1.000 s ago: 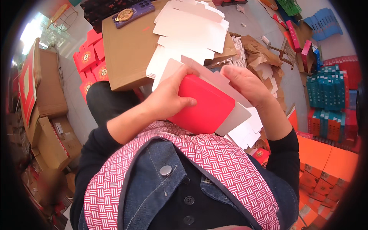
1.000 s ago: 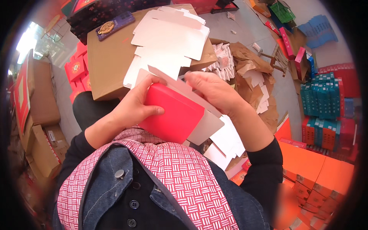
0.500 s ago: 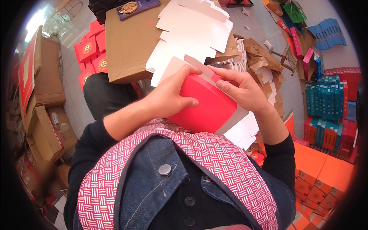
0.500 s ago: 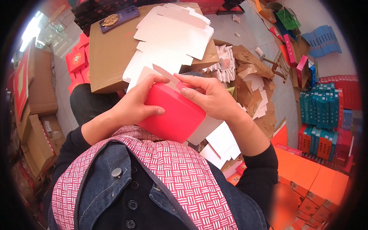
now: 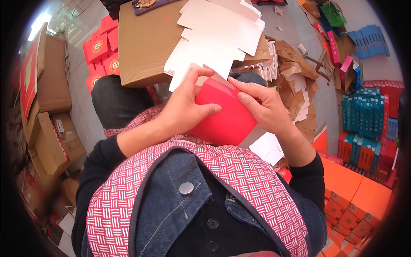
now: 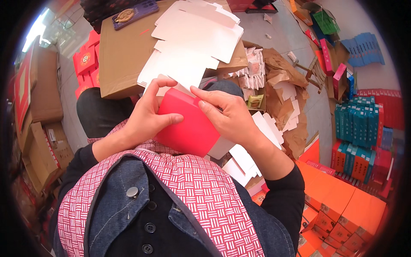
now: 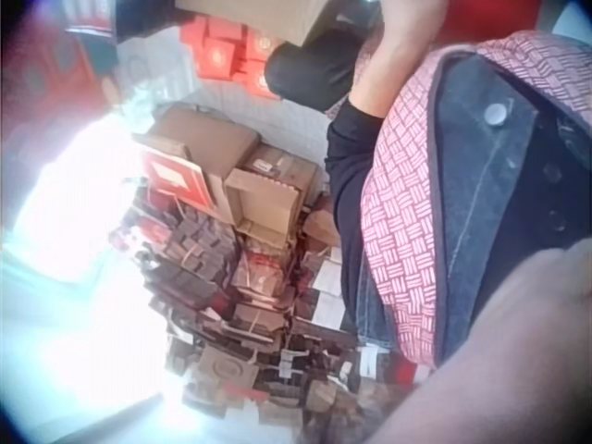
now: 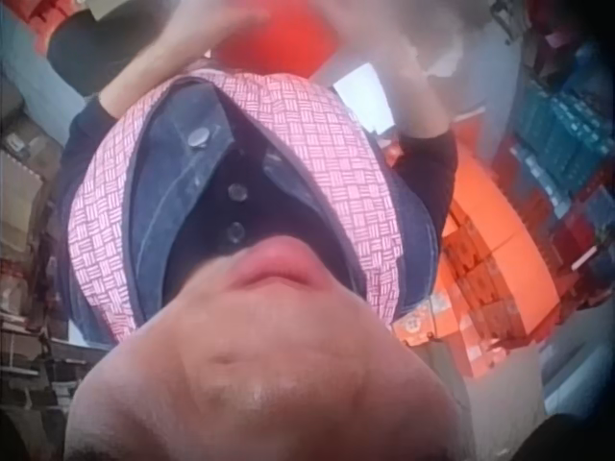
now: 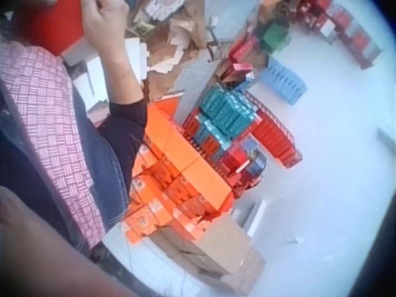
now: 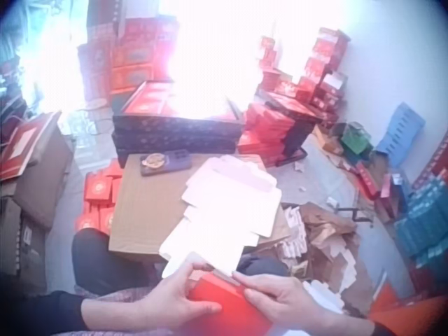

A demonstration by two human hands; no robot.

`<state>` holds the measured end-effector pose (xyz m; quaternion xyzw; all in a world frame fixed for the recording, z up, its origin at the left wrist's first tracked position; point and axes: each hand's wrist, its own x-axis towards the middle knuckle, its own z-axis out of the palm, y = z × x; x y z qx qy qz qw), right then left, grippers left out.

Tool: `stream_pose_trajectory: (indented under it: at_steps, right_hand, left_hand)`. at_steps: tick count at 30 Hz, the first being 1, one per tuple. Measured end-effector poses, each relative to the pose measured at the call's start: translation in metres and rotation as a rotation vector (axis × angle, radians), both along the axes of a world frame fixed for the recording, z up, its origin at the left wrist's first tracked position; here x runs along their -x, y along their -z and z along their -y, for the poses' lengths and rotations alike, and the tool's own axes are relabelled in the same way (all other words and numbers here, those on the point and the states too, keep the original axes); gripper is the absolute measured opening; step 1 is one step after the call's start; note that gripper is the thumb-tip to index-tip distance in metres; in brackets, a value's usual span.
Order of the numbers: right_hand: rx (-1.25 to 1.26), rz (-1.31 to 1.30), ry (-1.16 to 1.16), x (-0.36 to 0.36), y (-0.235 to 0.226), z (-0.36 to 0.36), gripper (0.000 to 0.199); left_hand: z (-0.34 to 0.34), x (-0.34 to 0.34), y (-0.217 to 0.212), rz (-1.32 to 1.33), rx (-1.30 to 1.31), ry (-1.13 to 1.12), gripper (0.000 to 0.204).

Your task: The person folds red paper sheets into small boxes by hand, then places each finished box into a larger container. The person repeatedly picks up red sheets, folds them into box shapes, and stacks them in a nearby container.

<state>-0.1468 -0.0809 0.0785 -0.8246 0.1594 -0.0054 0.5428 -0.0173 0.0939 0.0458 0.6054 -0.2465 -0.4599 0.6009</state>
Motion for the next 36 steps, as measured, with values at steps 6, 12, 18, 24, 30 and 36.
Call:
stream_pose_trajectory:
  at_steps: [6,12,18,24,30,36]
  right_hand:
    - [0.013,0.048,0.009,0.004,0.004,-0.005,0.032]
    - [0.028,0.042,-0.017,-0.001,0.004,-0.009,0.032]
    - [0.053,0.085,-0.029,0.004,0.007,-0.010,0.031]
    - [0.077,0.117,-0.022,0.001,0.009,-0.015,0.030]
    - [0.009,0.083,0.064,0.006,0.013,-0.018,0.030]
    - [-0.033,0.063,0.086,0.004,0.017,-0.017,0.030]
  left_hand:
    - [-0.007,-0.002,0.013,0.262,0.054,0.093,0.040]
    - [-0.008,-0.001,0.004,0.371,0.033,0.081,0.038]
    - [-0.010,0.002,0.004,0.356,0.025,0.065,0.039]
    - [-0.010,0.004,0.010,0.463,0.060,0.003,0.043]
    - [-0.008,0.007,0.018,-0.025,-0.005,-0.006,0.046]
    - [-0.006,0.009,0.027,0.069,0.058,0.050,0.040]
